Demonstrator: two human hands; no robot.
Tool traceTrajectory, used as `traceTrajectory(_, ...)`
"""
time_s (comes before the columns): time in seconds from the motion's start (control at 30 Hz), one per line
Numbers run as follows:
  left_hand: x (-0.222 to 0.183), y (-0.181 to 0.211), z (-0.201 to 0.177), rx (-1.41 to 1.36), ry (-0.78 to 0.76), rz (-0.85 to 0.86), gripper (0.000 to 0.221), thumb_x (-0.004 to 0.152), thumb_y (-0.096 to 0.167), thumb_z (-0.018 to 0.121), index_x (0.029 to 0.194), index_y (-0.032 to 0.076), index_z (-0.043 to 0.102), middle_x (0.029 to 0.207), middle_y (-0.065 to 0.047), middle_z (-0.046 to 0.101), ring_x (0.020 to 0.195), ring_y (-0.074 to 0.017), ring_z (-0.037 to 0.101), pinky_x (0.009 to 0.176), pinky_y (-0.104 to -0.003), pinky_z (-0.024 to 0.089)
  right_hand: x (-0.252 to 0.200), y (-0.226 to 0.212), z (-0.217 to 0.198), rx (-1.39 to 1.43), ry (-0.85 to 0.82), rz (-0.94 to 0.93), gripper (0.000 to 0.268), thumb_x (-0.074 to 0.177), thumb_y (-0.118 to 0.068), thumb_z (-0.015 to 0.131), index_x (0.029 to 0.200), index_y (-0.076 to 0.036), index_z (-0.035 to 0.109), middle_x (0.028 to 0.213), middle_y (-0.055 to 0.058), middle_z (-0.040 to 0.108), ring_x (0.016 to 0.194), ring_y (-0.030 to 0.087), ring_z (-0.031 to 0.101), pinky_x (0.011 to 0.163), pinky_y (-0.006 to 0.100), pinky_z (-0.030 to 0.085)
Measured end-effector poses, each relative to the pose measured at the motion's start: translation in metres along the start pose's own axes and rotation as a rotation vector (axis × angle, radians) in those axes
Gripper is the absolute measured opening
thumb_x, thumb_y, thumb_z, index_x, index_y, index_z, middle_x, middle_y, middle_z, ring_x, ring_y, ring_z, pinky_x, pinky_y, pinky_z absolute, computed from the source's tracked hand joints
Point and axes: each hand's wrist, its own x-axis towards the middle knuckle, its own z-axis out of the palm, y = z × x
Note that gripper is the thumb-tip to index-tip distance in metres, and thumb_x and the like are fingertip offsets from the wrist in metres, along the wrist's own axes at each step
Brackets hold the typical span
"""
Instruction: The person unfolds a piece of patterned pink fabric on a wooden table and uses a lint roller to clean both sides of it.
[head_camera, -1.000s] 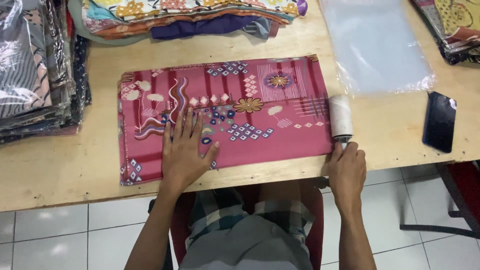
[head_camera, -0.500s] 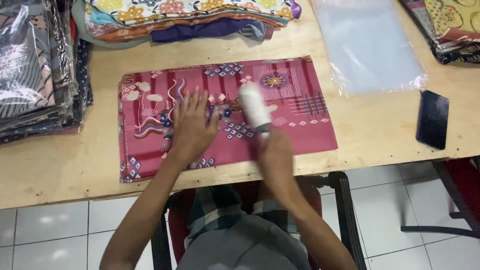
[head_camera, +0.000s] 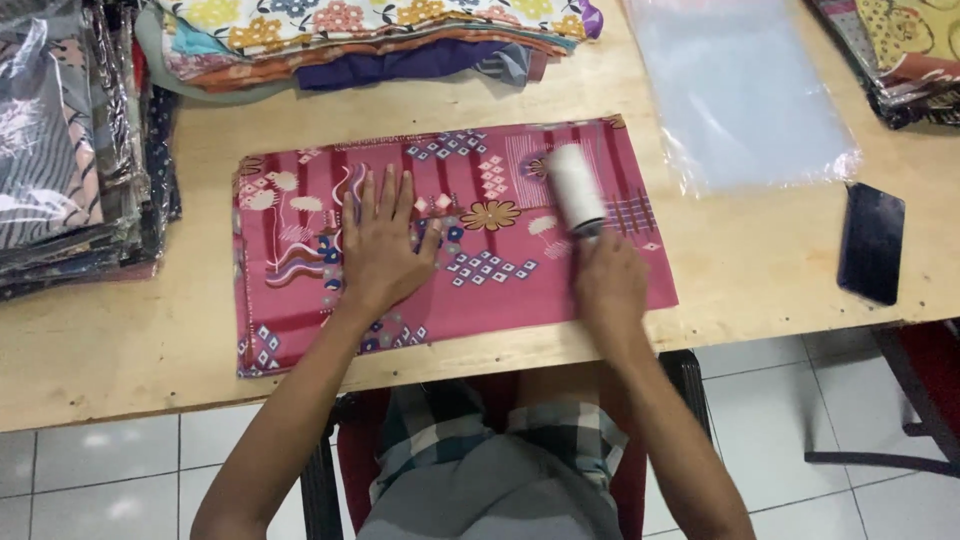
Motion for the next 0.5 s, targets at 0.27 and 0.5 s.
traceTrajectory(0.27, 0.000, -0.003, 0.006, -0.011, 0.042, 0.029, 0.077, 0.099, 0.057, 0.046, 0.159, 0.010, 0.042, 0.166, -0.016, 0.035, 0.153, -0.0420, 0.029, 0.121, -0.065, 0.015, 0.019, 0.084, 0.000, -0.083, 0.048, 0.219, 0.040, 0.113, -0.040, 0.042, 0.112, -0.002, 0.053, 0.094, 0.024, 0.063, 0.090, 0.051, 0.069, 0.077, 0.061, 0.054)
traceTrajectory(0.5, 0.009, -0.009, 0.005, -0.066, -0.005, -0.032, 0.076, 0.097, 0.058, 0.048, 0.157, 0.012, 0.045, 0.166, -0.012, 0.037, 0.154, -0.0364, 0.027, 0.123, -0.061, 0.014, 0.021, 0.038, -0.010, 0.080, 0.131, 0.210, 0.039, 0.114, -0.032, 0.043, 0.113, 0.005, 0.054, 0.091, 0.030, 0.062, 0.087, 0.054, 0.068, 0.076, 0.063, 0.053)
